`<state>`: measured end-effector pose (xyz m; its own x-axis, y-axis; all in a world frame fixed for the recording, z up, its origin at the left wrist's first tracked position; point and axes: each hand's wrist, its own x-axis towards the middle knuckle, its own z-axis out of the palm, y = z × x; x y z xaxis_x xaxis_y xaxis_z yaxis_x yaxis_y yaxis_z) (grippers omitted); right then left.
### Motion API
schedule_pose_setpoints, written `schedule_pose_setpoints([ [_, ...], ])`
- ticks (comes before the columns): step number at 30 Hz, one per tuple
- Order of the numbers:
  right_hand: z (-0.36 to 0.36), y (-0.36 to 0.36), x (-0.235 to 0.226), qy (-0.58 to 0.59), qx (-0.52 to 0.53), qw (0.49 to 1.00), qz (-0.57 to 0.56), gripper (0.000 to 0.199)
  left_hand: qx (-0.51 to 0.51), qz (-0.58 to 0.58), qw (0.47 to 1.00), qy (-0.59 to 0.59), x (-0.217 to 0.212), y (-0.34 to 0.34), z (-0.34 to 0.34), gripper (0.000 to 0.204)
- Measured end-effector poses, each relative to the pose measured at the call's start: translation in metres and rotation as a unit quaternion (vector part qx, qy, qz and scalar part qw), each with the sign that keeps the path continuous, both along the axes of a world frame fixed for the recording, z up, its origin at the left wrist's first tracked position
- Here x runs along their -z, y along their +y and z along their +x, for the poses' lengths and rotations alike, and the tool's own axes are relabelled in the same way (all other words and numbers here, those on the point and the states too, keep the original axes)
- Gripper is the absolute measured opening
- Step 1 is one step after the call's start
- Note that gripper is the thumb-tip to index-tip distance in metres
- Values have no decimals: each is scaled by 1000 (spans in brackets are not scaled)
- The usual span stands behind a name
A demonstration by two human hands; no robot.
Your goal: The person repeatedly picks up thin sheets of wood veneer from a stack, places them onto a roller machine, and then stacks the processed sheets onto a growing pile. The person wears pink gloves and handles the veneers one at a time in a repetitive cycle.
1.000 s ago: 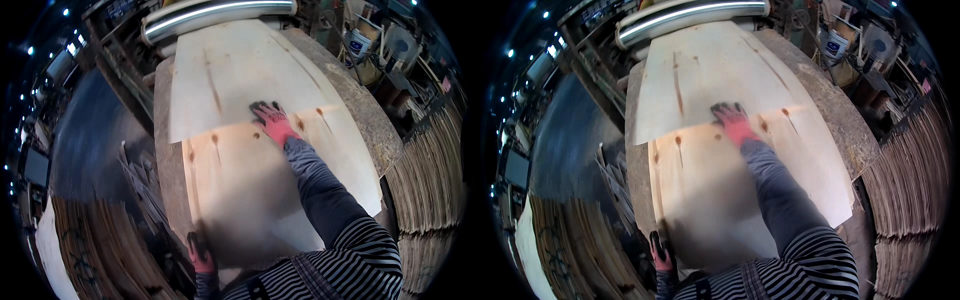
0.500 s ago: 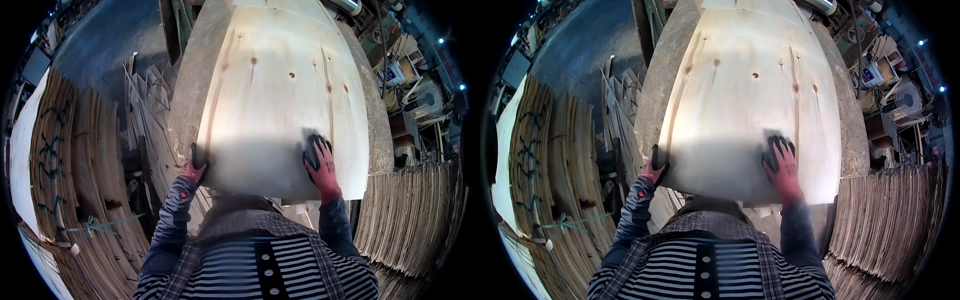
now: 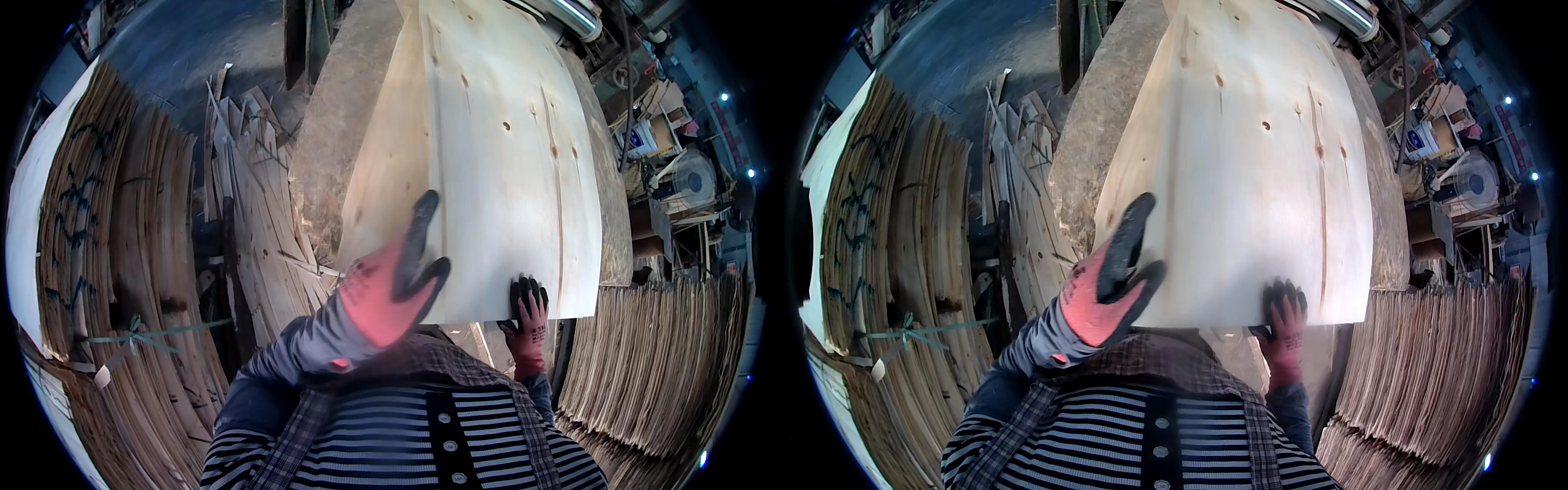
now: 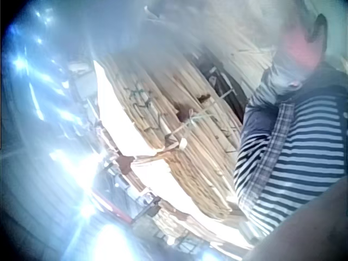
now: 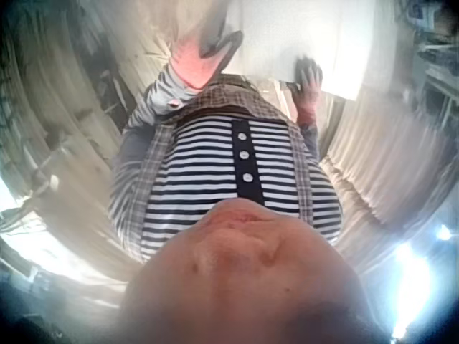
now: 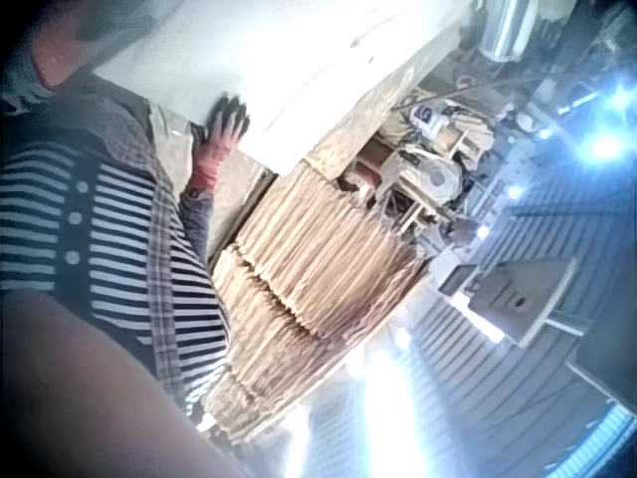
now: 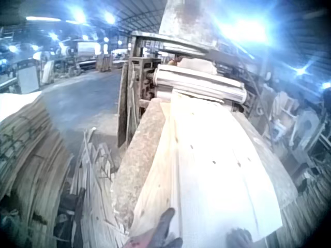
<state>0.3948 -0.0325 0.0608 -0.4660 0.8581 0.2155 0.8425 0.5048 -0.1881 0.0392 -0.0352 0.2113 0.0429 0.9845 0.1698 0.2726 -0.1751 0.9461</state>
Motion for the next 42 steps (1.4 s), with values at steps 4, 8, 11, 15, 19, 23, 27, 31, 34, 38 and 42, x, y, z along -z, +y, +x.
schedule_pose_setpoints([
  [4, -3, 15, -19, 58, -57, 996, 23, 55, -42, 6, 969, -243, 43, 5, -12, 57],
  [8, -21, 34, -41, 49, -25, 996, -65, 52, -124, -158, 870, -450, 81, 24, -37, 54],
  [11, -34, 55, -56, 0, -9, 993, -119, 54, -2, -162, 899, -406, 115, 32, -45, 40],
  [15, -35, 79, -53, -53, -49, 986, -152, 57, 25, -231, 861, -452, 139, 50, -40, 40],
  [19, -39, 85, -24, -122, -46, 980, -152, 68, -33, -359, 725, -587, 142, 62, -34, 39],
  [23, -61, 120, -24, -59, -52, 994, -81, 71, -38, -346, 740, -576, 166, 70, -32, 43],
  [27, -72, 181, -20, -58, 3, 991, -117, 78, -32, -374, 779, -502, 168, 75, -31, 46],
  [31, -90, 197, -51, -49, -56, 993, -90, 85, -54, -264, 944, -191, 166, 60, -43, 35],
  [34, -83, 214, -44, -21, -55, 996, -61, 89, -91, -353, 888, -282, 145, 71, -35, 30],
  [38, -89, 268, -29, -46, -53, 997, -42, 80, -76, -278, 929, -232, 170, 59, -31, 30],
  [42, -108, 353, -39, -75, 10, 996, -56, 70, -137, -346, 903, -216, 141, 73, -24, 32],
])
